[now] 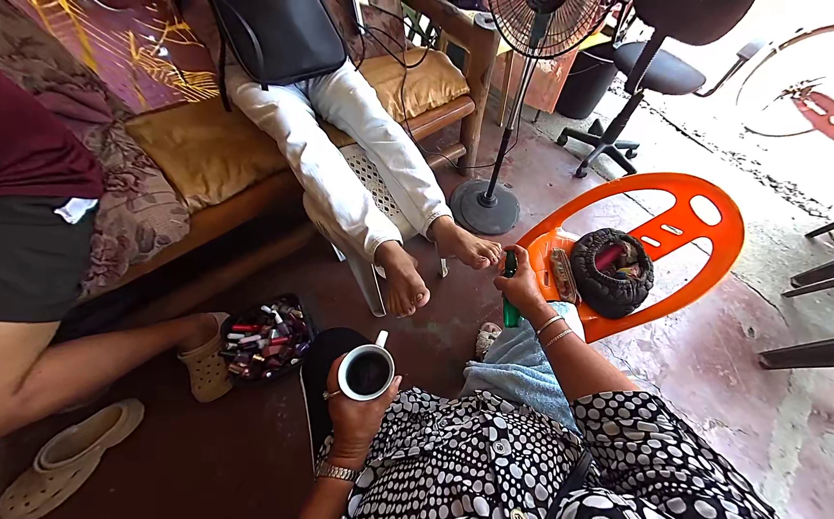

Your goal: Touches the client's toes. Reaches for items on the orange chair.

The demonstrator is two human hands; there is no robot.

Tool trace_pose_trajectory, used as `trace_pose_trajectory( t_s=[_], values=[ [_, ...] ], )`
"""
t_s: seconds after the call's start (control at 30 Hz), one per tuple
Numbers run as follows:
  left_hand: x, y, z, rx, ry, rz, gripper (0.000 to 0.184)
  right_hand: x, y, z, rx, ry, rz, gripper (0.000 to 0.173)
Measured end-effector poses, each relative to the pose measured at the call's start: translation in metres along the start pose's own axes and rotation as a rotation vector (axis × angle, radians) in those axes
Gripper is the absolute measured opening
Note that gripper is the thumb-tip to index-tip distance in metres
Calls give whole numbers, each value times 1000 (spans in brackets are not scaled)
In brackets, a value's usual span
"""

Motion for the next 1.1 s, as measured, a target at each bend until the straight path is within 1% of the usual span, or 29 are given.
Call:
trace_pose_trajectory(
  t_s=[0.13,0.27,0.37,0.43,0.5,0.63,0.7,0.77,0.83,0.93,1.1],
  values=[
    [0,0,1,7,-1,-6,107,6,3,5,5,-51,-11,84],
    [1,2,1,11,1,16,107,7,5,-2,-31,-2,32,77],
    [0,2,0,19,1,11,106,5,-2,-7,-39,13,15,79],
    [0,1,0,26,-3,-4,106,2,-9,-8,-66,-31,20,81],
    [0,2,0,20,2,-8,107,1,-9,-6,-97,-57,47,79],
    [-1,1,-2,28,2,-16,107,1,-3,-9,-62,23,60,76],
    [0,0,-3,19,0,-5,107,-4,-3,-10,-70,70,19,76],
    [2,0,-3,-4,1,17,106,-17,-11,-6,-167,51,-68,80],
    [2,0,-3,-21,5,39,105,-43,-21,10,-283,-39,-158,84],
    [1,-1,-2,11,6,24,102,-76,-39,42,-413,-166,-269,82],
    [-1,-1,-5,-5,4,-20,102,-94,-67,81,-556,-296,-384,80]
  ],
)
Point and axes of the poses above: each hand's wrist, its own x-axis towards the middle knuckle, its own z-axis out of the palm, y = z × x, the point moved 5 cm from there along x, towards the middle knuckle, and after that the axes turned 2 degrees about -x, right-handed, at the moved point
